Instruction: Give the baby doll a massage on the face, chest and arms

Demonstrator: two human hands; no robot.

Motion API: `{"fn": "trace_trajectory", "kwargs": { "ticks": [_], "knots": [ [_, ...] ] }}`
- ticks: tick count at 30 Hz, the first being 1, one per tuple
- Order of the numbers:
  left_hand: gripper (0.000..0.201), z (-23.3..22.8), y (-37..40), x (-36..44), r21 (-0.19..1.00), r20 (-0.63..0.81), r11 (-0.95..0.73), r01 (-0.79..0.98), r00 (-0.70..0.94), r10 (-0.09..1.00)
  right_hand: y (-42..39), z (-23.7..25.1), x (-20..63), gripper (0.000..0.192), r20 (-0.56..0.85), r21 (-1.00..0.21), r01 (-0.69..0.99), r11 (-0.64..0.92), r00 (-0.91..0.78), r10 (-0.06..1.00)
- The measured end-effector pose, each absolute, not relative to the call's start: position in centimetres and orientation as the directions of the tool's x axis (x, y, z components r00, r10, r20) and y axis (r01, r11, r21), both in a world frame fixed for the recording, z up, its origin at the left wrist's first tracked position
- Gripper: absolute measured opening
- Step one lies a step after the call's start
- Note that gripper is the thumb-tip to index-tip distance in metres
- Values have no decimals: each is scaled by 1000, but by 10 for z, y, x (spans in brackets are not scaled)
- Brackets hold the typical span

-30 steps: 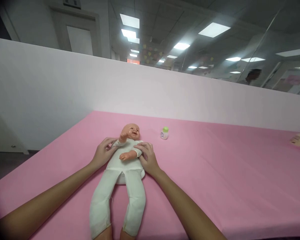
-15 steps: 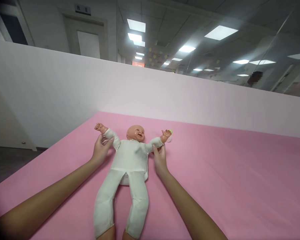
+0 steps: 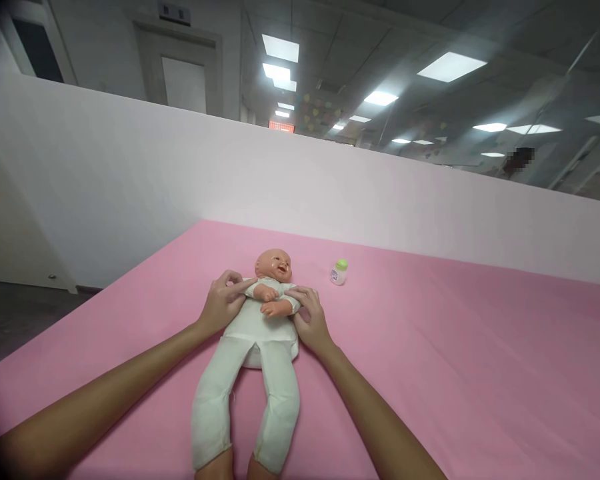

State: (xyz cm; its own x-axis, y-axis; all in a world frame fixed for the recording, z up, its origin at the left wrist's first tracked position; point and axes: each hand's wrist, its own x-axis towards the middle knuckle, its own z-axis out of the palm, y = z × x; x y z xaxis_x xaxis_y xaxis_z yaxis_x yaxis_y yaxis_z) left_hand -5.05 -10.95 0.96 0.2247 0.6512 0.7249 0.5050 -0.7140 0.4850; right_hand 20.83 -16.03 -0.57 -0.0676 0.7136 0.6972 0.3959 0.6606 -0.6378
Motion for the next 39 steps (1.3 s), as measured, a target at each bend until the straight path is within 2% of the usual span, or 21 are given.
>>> {"fn": "trace_trajectory", "kwargs": {
  "ticks": [4, 6, 9, 12, 14, 16, 19, 21, 23, 25, 27, 31, 35, 39],
  "knots": [
    [31, 13, -103, -57, 776, 583, -559, 293, 6, 813, -152, -8, 211, 34, 463, -884, 34, 467, 205, 862],
    [28, 12, -97, -61, 877, 469, -452, 162, -88, 879, -148, -8, 215, 39, 347, -906, -133, 402, 311, 885],
    [34, 9, -89, -64, 941, 334, -338, 1, -144, 932, -143, -10, 220, 46, 248, -894, -262, 364, 388, 888],
    [38, 6, -87, -64, 951, 296, -306, -50, -146, 944, -142, -12, 222, 44, 264, -901, -224, 370, 394, 880],
    [34, 5, -88, -63, 937, 348, -350, 3, -115, 931, -144, -13, 222, 40, 359, -904, -90, 417, 365, 859],
    [30, 5, -90, -60, 888, 450, -443, 122, -40, 892, -148, -12, 220, 36, 495, -868, 110, 484, 262, 829],
    [38, 3, -92, -56, 735, 576, -598, 321, 171, 800, -156, -8, 216, 33, 678, -669, 395, 630, -24, 734],
    [50, 2, -94, -53, 621, 617, -676, 397, 284, 734, -159, -6, 214, 36, 732, -531, 479, 699, -156, 663],
    [57, 1, -97, -51, 550, 654, -717, 427, 313, 688, -160, -5, 213, 39, 745, -491, 499, 714, -184, 641],
    [58, 3, -101, -50, 546, 669, -722, 426, 298, 681, -160, -6, 213, 38, 730, -535, 489, 688, -142, 668],
    [55, 7, -104, -50, 593, 653, -706, 388, 282, 703, -159, -7, 213, 35, 683, -641, 430, 636, -59, 728],
    [37, 12, -104, -51, 785, 553, -572, 238, 149, 820, -155, -10, 215, 35, 509, -859, 144, 491, 150, 847],
    [38, 5, -91, -53, 909, 415, -416, -7, -54, 908, -148, -13, 220, 38, 382, -904, -60, 423, 330, 863],
    [44, -1, -84, -56, 932, 330, -348, -99, -160, 930, -145, -16, 221, 40, 352, -901, -125, 416, 351, 868]
  ]
}}
